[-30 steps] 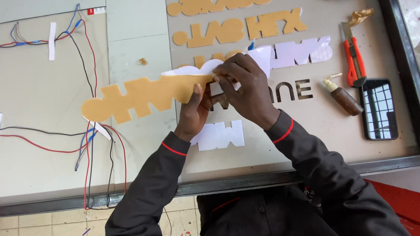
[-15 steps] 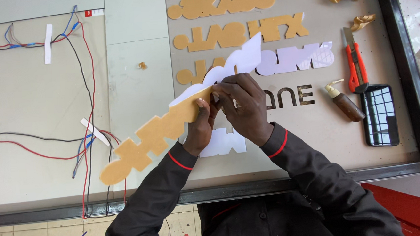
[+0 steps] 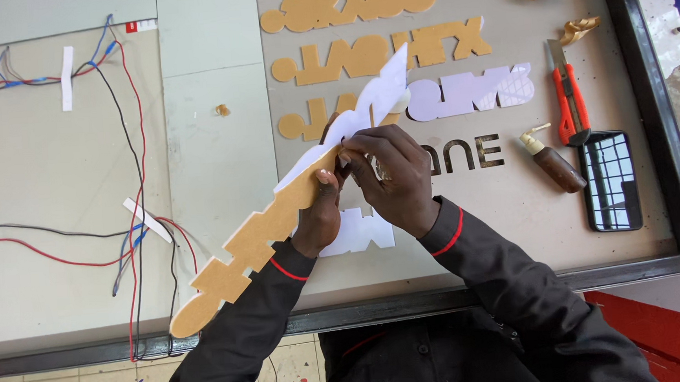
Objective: The person applies adhesive from a bottle onto the edges of white cut-out letters on a workbench. They then use a utility knife to trim excess material from the letters and peel off a backing sheet.
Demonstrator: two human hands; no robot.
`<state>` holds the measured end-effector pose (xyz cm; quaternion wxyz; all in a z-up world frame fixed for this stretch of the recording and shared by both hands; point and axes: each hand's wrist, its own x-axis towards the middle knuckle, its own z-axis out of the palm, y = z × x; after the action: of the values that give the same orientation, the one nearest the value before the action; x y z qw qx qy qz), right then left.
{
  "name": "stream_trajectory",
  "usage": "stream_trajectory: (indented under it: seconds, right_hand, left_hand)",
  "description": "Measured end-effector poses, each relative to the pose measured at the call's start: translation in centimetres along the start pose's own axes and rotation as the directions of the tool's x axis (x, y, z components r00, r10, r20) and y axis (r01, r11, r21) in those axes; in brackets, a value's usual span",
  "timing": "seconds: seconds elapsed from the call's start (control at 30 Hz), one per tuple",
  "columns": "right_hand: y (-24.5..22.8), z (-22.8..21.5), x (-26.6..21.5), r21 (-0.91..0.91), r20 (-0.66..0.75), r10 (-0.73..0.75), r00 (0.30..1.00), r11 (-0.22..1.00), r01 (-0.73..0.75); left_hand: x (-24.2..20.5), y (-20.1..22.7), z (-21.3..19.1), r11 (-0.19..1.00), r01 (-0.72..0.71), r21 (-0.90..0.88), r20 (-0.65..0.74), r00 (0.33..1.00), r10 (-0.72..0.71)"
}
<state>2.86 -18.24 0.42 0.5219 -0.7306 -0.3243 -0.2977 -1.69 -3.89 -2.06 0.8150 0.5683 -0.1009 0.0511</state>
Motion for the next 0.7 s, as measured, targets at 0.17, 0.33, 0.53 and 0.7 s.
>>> stream_trajectory:
  seconds: [0.17,0.33,0.53,0.7]
  right_hand:
    - [-0.7,0.4,0.4,-0.052,0.019,-0.036,0.999,0.998,0.037]
    - [0.0,0.0,0.2,-0.009,0.043,-0.013,0.999,1.0,0.013]
    - [-0.3,-0.2,0.4,-0.129,0.043,-0.071,0.997,0.989,0.076]
    - [-0.1,-0.1,0.3,-0.225,0.062,-0.156,0.986,0.96,0.166]
  left_hand:
    - [-0.1,-0.4,0.9,0.99,-0.112,0.086,-0.091,0.989,0.12]
    - [-0.4,-2.6,0.3,0.989,-0.128,0.074,-0.062,0.989,0.133]
    - [-0.2,-1.7,0.6,0.977,-0.133,0.165,0.003,0.991,0.134]
    - [-0.2,-2.3,0.7,0.968,-0.164,0.191,0.051,0.986,0.157]
